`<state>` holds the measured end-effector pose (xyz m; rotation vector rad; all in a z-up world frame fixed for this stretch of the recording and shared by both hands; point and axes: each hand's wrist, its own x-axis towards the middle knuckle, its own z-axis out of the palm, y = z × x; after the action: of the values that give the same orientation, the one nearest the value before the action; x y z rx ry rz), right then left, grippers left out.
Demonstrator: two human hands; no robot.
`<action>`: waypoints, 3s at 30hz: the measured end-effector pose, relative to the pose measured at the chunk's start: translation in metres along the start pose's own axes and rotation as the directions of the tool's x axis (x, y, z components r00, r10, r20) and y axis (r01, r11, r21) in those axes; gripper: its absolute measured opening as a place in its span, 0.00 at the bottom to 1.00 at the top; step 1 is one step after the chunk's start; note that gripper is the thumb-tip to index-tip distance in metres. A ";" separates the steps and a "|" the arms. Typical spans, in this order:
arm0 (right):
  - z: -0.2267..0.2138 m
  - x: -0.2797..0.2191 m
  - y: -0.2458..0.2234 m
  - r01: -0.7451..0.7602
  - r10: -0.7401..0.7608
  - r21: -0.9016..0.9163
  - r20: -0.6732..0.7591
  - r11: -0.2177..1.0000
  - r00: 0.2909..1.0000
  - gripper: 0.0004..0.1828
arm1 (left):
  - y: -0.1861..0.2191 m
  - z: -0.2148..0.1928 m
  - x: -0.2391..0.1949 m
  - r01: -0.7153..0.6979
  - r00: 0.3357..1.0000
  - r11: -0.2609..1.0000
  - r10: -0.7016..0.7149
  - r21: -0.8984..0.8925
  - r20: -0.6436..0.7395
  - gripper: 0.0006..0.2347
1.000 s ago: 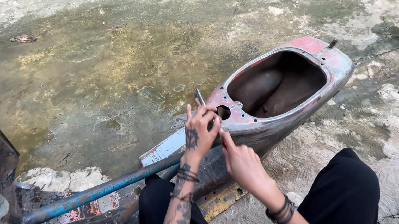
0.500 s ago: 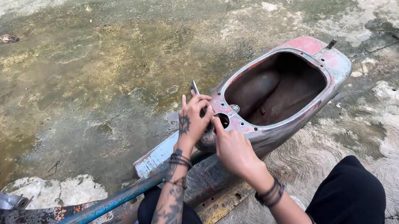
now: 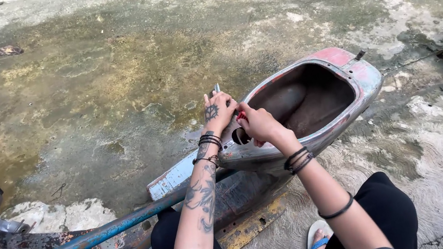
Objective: The person scrubs the exterior and interior surfaces of a large, hollow metal part using a wire brush. They focus on the edges and the inside of the opening, removing rust and debris.
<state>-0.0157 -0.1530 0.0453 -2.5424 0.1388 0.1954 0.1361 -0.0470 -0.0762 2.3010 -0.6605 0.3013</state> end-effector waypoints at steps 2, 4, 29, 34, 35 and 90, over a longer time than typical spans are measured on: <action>-0.002 -0.002 0.004 0.035 -0.035 -0.064 -0.001 0.997 0.999 0.15 | 0.012 -0.014 -0.004 -0.020 1.000 0.999 0.021 0.039 -0.012 0.11; -0.006 -0.010 0.007 0.069 -0.068 -0.128 0.009 0.989 0.998 0.15 | 0.031 -0.033 -0.018 -0.030 0.999 0.997 0.031 0.077 -0.019 0.11; -0.032 -0.007 0.059 0.039 -0.075 -0.350 -0.089 0.936 0.993 0.29 | 0.002 -0.054 0.024 -0.136 0.979 0.971 0.162 -0.196 0.125 0.11; -0.023 -0.019 0.066 0.030 -0.070 -0.343 -0.104 0.939 0.992 0.29 | 0.014 -0.063 0.016 -0.104 0.981 0.941 0.150 -0.323 0.123 0.12; -0.023 -0.026 0.066 0.029 -0.064 -0.355 -0.087 0.935 0.994 0.28 | 0.013 -0.065 0.015 -0.101 0.970 0.939 0.167 -0.328 0.178 0.12; -0.045 -0.098 0.056 0.218 -0.206 -0.110 0.113 0.970 0.972 0.34 | 0.072 -0.047 -0.020 -0.041 0.999 0.979 0.040 -0.202 -0.008 0.08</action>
<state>-0.1154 -0.2185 0.0686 -2.6392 -0.1903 0.2538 0.0794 -0.0517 -0.0083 2.0951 -0.7042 0.2455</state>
